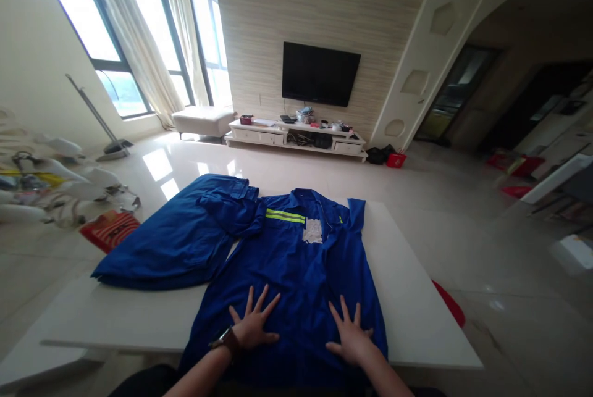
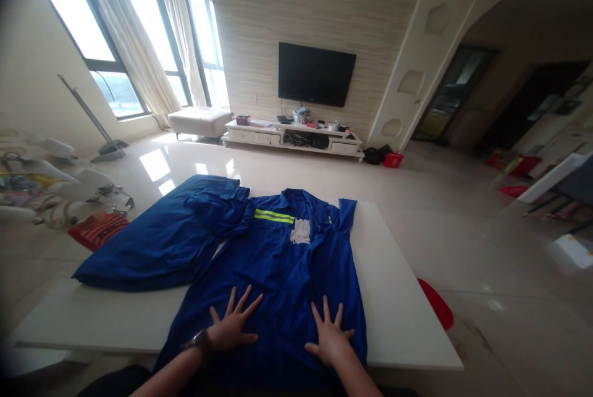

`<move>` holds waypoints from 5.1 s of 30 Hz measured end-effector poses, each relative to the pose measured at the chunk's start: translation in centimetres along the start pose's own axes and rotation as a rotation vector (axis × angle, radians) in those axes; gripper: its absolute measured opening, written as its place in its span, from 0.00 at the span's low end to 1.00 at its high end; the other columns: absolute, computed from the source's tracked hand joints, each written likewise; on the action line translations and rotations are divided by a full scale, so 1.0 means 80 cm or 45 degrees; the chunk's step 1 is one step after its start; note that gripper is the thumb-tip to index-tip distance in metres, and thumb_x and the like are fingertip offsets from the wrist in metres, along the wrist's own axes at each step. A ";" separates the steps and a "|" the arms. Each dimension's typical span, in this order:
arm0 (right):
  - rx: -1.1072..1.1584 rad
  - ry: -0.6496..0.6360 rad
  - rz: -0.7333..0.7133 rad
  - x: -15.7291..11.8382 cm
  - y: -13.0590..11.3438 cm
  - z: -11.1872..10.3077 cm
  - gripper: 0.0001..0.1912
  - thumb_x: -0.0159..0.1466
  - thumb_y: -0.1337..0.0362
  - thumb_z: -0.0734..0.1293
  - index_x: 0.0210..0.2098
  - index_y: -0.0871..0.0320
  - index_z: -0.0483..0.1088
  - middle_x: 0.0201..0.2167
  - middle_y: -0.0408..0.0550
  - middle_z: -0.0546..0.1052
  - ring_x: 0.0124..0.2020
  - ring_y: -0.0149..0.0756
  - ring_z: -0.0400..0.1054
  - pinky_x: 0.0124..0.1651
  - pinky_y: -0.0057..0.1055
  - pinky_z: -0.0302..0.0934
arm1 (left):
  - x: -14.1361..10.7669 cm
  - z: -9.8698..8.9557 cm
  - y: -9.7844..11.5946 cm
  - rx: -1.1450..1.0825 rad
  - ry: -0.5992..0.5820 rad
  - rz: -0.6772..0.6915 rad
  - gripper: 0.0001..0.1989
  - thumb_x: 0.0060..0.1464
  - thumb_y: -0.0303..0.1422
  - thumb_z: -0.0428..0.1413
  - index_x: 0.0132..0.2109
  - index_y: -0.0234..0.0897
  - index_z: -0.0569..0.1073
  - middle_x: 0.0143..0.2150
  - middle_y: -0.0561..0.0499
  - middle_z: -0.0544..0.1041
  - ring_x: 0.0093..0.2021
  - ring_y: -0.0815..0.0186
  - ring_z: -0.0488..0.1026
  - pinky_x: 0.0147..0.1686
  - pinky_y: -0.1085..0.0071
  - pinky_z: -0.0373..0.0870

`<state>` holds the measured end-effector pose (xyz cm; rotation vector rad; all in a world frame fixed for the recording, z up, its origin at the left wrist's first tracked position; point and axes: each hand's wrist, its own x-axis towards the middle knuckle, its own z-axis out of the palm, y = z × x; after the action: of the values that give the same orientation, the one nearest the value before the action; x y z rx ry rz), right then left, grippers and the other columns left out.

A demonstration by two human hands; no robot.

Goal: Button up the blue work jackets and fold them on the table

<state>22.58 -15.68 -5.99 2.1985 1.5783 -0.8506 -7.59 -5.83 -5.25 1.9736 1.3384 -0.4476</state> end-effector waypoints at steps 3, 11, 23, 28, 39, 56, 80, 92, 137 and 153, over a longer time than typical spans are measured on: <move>0.075 0.013 0.005 0.008 -0.011 -0.003 0.48 0.63 0.51 0.67 0.75 0.29 0.36 0.78 0.38 0.23 0.75 0.69 0.15 0.61 0.82 0.43 | 0.019 -0.018 0.001 0.000 0.016 0.032 0.57 0.45 0.54 0.62 0.76 0.64 0.40 0.78 0.55 0.21 0.72 0.38 0.10 0.58 0.16 0.24; 0.081 0.132 -0.035 0.081 -0.039 -0.032 0.48 0.65 0.49 0.66 0.76 0.34 0.36 0.78 0.42 0.23 0.74 0.75 0.14 0.59 0.87 0.38 | 0.083 -0.050 0.008 0.058 0.119 0.024 0.53 0.47 0.50 0.61 0.77 0.57 0.47 0.80 0.52 0.28 0.74 0.36 0.13 0.58 0.14 0.28; 0.128 0.331 -0.095 0.104 -0.057 -0.093 0.33 0.69 0.60 0.61 0.73 0.45 0.55 0.78 0.48 0.44 0.77 0.63 0.36 0.63 0.72 0.53 | 0.093 -0.074 0.046 0.204 0.561 -0.137 0.33 0.61 0.36 0.53 0.73 0.44 0.61 0.78 0.42 0.52 0.75 0.31 0.46 0.64 0.30 0.53; 0.021 0.429 -0.124 0.071 -0.055 -0.099 0.19 0.69 0.59 0.61 0.55 0.54 0.75 0.61 0.59 0.74 0.64 0.55 0.65 0.59 0.55 0.61 | 0.056 -0.080 0.052 0.231 0.582 -0.075 0.19 0.62 0.36 0.50 0.56 0.38 0.77 0.63 0.38 0.74 0.62 0.41 0.69 0.59 0.40 0.63; 0.096 0.332 -0.194 0.051 -0.053 -0.079 0.33 0.66 0.57 0.65 0.70 0.48 0.62 0.73 0.54 0.59 0.67 0.64 0.59 0.57 0.51 0.63 | 0.070 -0.055 0.049 0.052 0.433 -0.041 0.34 0.62 0.46 0.51 0.74 0.62 0.55 0.80 0.55 0.46 0.75 0.24 0.36 0.57 0.19 0.52; 0.339 0.393 -0.516 0.057 -0.056 -0.107 0.28 0.61 0.61 0.70 0.61 0.53 0.70 0.60 0.52 0.73 0.59 0.44 0.69 0.59 0.36 0.64 | 0.068 -0.044 0.073 0.221 0.349 0.465 0.40 0.45 0.41 0.66 0.67 0.49 0.66 0.71 0.42 0.61 0.68 0.43 0.58 0.63 0.40 0.58; 0.410 0.750 -0.643 0.045 -0.112 -0.117 0.13 0.72 0.61 0.58 0.41 0.53 0.75 0.41 0.46 0.80 0.45 0.37 0.74 0.48 0.28 0.61 | 0.073 -0.150 0.001 -1.096 1.323 0.043 0.12 0.49 0.28 0.51 0.38 0.36 0.78 0.34 0.50 0.74 0.30 0.67 0.71 0.33 0.70 0.70; 0.916 1.438 -0.211 0.051 -0.020 -0.138 0.14 0.65 0.57 0.61 0.34 0.57 0.75 0.33 0.51 0.80 0.36 0.41 0.73 0.43 0.33 0.63 | 0.073 -0.157 -0.054 -1.514 1.431 -0.372 0.14 0.41 0.32 0.54 0.39 0.36 0.74 0.33 0.51 0.72 0.33 0.65 0.69 0.35 0.68 0.70; 1.174 1.559 -0.152 0.075 0.006 -0.146 0.08 0.53 0.62 0.64 0.31 0.54 0.74 0.43 0.51 0.73 0.50 0.48 0.65 0.61 0.47 0.55 | 0.040 -0.167 -0.014 -1.577 1.433 0.086 0.07 0.39 0.33 0.57 0.30 0.37 0.72 0.20 0.59 0.63 0.18 0.74 0.57 0.19 0.77 0.49; 1.202 1.469 -0.199 0.086 -0.003 -0.141 0.07 0.54 0.62 0.65 0.29 0.55 0.74 0.42 0.50 0.74 0.49 0.47 0.68 0.60 0.45 0.57 | 0.059 -0.170 -0.005 -1.709 1.266 0.149 0.07 0.39 0.32 0.58 0.30 0.36 0.72 0.17 0.61 0.62 0.16 0.75 0.57 0.17 0.78 0.50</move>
<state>27.07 -4.12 -1.41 3.7132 2.0477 -0.3109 -7.38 7.11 1.13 0.9925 1.3820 1.3389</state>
